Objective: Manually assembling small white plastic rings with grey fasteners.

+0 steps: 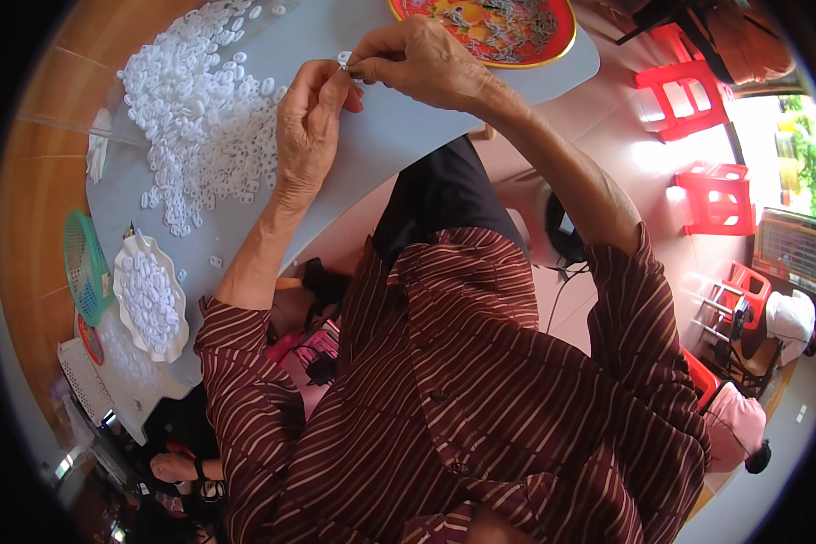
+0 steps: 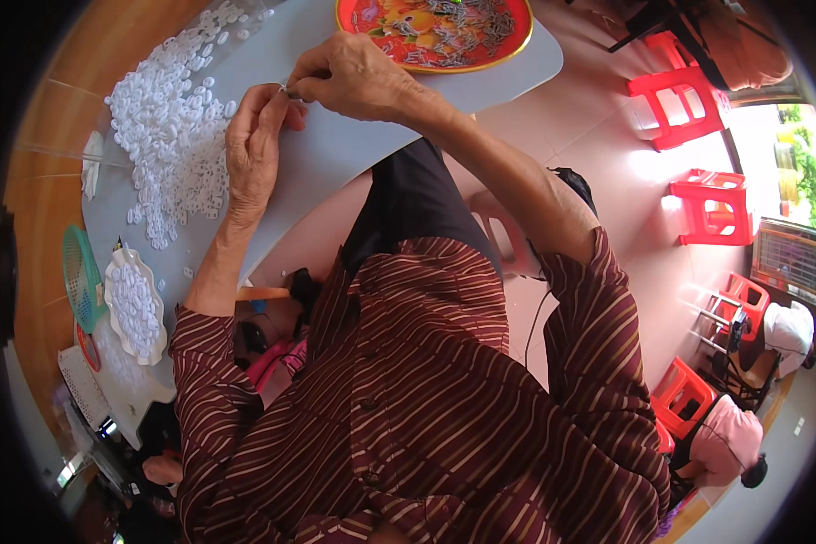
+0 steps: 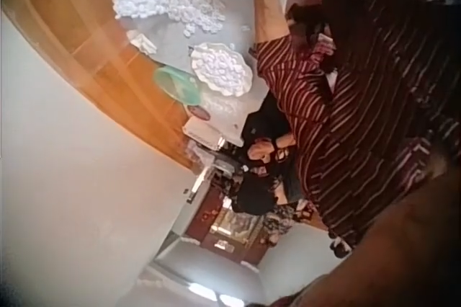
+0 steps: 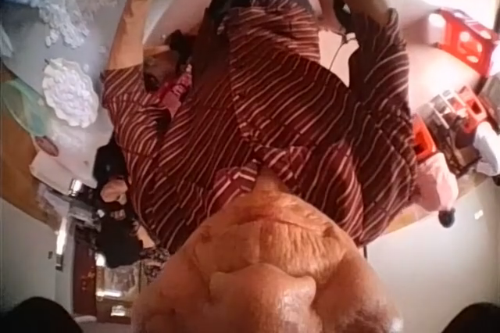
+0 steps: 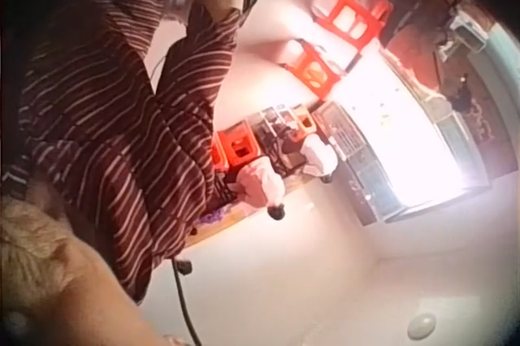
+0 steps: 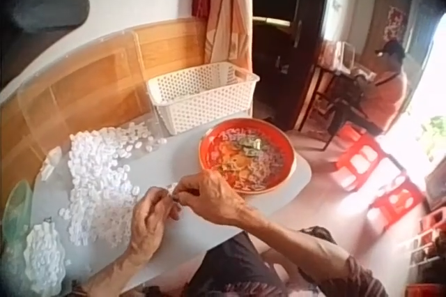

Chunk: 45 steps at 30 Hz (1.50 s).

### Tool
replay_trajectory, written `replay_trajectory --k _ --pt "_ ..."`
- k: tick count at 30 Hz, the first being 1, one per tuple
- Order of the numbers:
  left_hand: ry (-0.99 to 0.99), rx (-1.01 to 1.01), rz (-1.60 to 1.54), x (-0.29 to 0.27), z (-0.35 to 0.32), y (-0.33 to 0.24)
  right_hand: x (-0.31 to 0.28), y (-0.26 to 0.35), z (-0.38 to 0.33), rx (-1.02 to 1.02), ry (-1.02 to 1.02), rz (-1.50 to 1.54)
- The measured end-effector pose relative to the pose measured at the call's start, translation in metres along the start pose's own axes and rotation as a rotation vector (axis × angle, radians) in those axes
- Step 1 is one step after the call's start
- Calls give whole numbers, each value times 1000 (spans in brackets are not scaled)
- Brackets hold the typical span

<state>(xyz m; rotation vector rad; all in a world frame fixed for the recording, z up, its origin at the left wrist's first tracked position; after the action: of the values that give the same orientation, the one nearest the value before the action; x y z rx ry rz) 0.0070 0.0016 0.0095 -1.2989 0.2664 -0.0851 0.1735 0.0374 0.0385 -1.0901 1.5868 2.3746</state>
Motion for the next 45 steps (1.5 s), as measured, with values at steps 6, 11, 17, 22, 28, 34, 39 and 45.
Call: replay_trajectory --k 6,11,17,22,28,34,39,45 --pt "12 47 103 -1 0 -3 3 1 -5 44 -15 60" --pt "58 2 52 -1 -3 -1 11 -2 -9 -24 -94 127" --pt "57 -94 -213 7 -5 -1 -1 11 -16 13 -33 -11" --pt "123 -146 -154 5 -5 -2 -54 -16 -3 -133 -236 -332" --pt "130 -162 -112 0 -6 0 -81 -28 18 -141 -22 -372" --pt "151 -156 -58 6 -6 -8 -58 -56 40 -580 262 -1146" --pt "174 -126 -12 3 -7 -6 -53 -45 41 -495 255 -1335" --pt "182 -114 -5 7 -5 -8 -49 -53 36 -512 179 -1149"
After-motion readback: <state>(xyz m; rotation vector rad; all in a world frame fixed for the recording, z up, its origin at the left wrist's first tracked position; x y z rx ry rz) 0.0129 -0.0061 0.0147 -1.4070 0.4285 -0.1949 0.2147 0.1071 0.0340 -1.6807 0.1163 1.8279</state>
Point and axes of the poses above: each hand's wrist, its own z-axis towards the middle knuckle, its own x-axis out of the palm, y = z × x, the point moved 1 cm from there along z, towards the middle knuckle, and after that the axes turned 6 degrees about y, right-handed, at the moved point
